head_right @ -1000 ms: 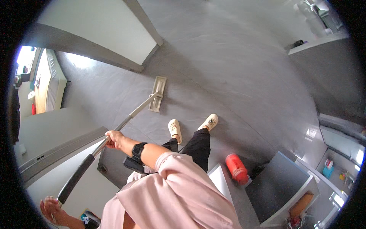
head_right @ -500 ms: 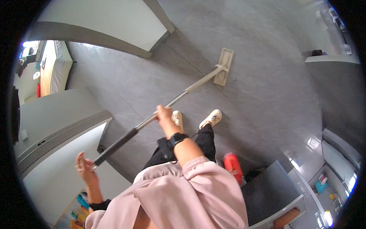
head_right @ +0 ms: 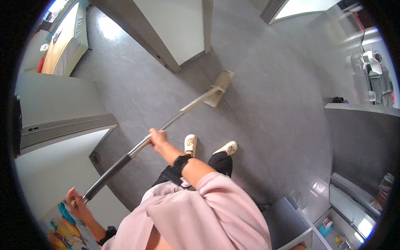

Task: The recorder uses a flat mop to clean the floor in a bedroom, hallway, and bathroom.

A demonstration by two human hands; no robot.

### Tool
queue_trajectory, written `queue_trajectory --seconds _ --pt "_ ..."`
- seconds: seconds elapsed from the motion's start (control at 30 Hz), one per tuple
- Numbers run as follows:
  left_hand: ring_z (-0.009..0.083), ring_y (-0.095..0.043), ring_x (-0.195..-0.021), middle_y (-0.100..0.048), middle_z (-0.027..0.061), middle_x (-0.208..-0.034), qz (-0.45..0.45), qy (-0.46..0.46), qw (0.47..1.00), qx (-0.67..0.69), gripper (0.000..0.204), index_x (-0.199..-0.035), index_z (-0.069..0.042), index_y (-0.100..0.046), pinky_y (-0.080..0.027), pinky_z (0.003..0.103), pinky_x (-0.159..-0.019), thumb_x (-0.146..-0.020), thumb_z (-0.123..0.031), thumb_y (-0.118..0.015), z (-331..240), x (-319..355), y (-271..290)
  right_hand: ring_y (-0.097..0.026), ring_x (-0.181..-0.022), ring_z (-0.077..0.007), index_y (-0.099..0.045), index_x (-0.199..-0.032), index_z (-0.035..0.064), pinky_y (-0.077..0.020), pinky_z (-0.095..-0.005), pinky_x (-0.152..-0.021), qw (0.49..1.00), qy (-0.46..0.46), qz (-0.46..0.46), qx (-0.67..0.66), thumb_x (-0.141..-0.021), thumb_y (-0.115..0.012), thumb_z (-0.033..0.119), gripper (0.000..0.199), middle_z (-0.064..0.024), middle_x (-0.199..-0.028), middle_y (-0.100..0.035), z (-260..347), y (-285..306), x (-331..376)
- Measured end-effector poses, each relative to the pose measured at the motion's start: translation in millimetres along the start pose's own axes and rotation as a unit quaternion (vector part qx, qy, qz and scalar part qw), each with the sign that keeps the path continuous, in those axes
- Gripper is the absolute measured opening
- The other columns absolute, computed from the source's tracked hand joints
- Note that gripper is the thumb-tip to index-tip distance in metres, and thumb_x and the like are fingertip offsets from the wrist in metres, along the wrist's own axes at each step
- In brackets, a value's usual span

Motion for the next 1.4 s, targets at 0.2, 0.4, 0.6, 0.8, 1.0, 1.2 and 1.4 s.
queue_trajectory --seconds 0.2,0.4,0.6,0.8,1.0,1.2,1.4 --pt "0.0088 -0.041 -0.057 -0.048 0.0037 -0.076 -0.100 -0.049 0.989 -0.100 0.014 -0.093 0.000 -0.053 -0.036 0.020 -0.055 -0.083 -0.007 -0.045 -18.9 -13.1 31.0 -0.045 -0.036 -0.0177 -0.050 -0.057 0.0050 -0.0287 -0.0303 -0.033 0.992 -0.047 0.106 0.058 -0.072 -0.048 0.022 0.023 -0.0082 -0.049 -0.051 -5.4 -90.2 -23.4" --pt "0.0075 -0.042 -0.058 -0.046 0.0011 -0.064 -0.065 0.069 0.992 -0.081 0.016 -0.095 -0.004 -0.055 -0.033 0.019 -0.053 -0.083 -0.012 -0.047 -41.8 -64.2 5.5 -0.051 -0.042 -0.0180 -0.049 -0.058 -0.0001 -0.0429 -0.0310 -0.036 0.994 -0.034 0.092 0.040 -0.070 -0.050 0.017 0.021 -0.0081 -0.053 -0.051 37.1 -83.9 -27.9" --pt "0.0008 -0.036 -0.040 -0.046 -0.0011 -0.060 -0.031 0.092 0.995 0.005 0.016 -0.092 -0.007 -0.055 -0.024 0.013 -0.031 -0.085 -0.015 -0.044 -100.2 -103.5 -82.7 -0.048 -0.040 -0.0156 -0.047 -0.054 -0.0011 -0.0379 -0.0304 -0.033 0.999 0.027 0.005 0.040 -0.068 -0.051 0.014 0.021 -0.0087 -0.049 -0.049 122.7 -43.2 -49.2" --pt "0.0011 -0.042 -0.040 -0.052 0.0010 -0.065 0.082 0.131 0.977 0.145 0.018 -0.097 -0.006 -0.055 -0.029 0.011 -0.030 -0.085 -0.011 -0.042 -133.3 -82.9 -200.7 -0.039 -0.034 -0.0147 -0.045 -0.062 -0.0004 -0.0290 -0.0287 -0.029 0.986 0.154 -0.040 0.049 -0.069 -0.054 0.017 0.021 -0.0076 -0.049 -0.045 211.0 62.5 -108.0" --pt "0.0064 -0.050 -0.056 -0.050 0.0021 -0.068 0.155 0.120 0.952 0.235 0.014 -0.092 -0.002 -0.055 -0.039 0.015 -0.043 -0.083 -0.003 -0.045 -154.1 -23.8 -284.8 -0.047 -0.047 -0.0201 -0.048 -0.070 -0.0058 -0.0343 -0.0340 -0.038 0.961 0.184 -0.203 -0.035 -0.069 -0.053 0.017 0.023 -0.0134 -0.061 -0.049 268.6 163.0 -125.7" --pt "0.0058 -0.050 -0.050 -0.053 0.0034 -0.070 0.165 0.127 0.947 0.244 0.016 -0.095 -0.003 -0.053 -0.039 0.014 -0.042 -0.083 -0.004 -0.042 -111.7 10.4 -253.0 -0.045 -0.043 -0.0192 -0.046 -0.063 0.0007 -0.0341 -0.0339 -0.037 0.966 0.176 -0.165 0.093 -0.069 -0.051 0.014 0.015 -0.0071 -0.053 -0.046 219.8 152.2 -111.6" --pt "0.0042 -0.046 -0.050 -0.051 0.0010 -0.067 0.020 0.063 0.996 0.062 0.019 -0.096 -0.005 -0.052 -0.037 0.014 -0.036 -0.082 -0.004 -0.041 -32.8 -8.4 -78.3 -0.040 -0.035 -0.0139 -0.045 -0.058 0.0049 -0.0297 -0.0304 -0.030 0.997 -0.020 -0.050 0.056 -0.072 -0.055 0.024 0.026 -0.0048 -0.049 -0.045 70.9 42.0 -38.6"
Point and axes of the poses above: each hand's wrist, its own x-axis away from the middle knuckle, its own y-axis out of the back of the hand, z = x × y, the point moved 2 cm from there along -x, towards the middle knuckle
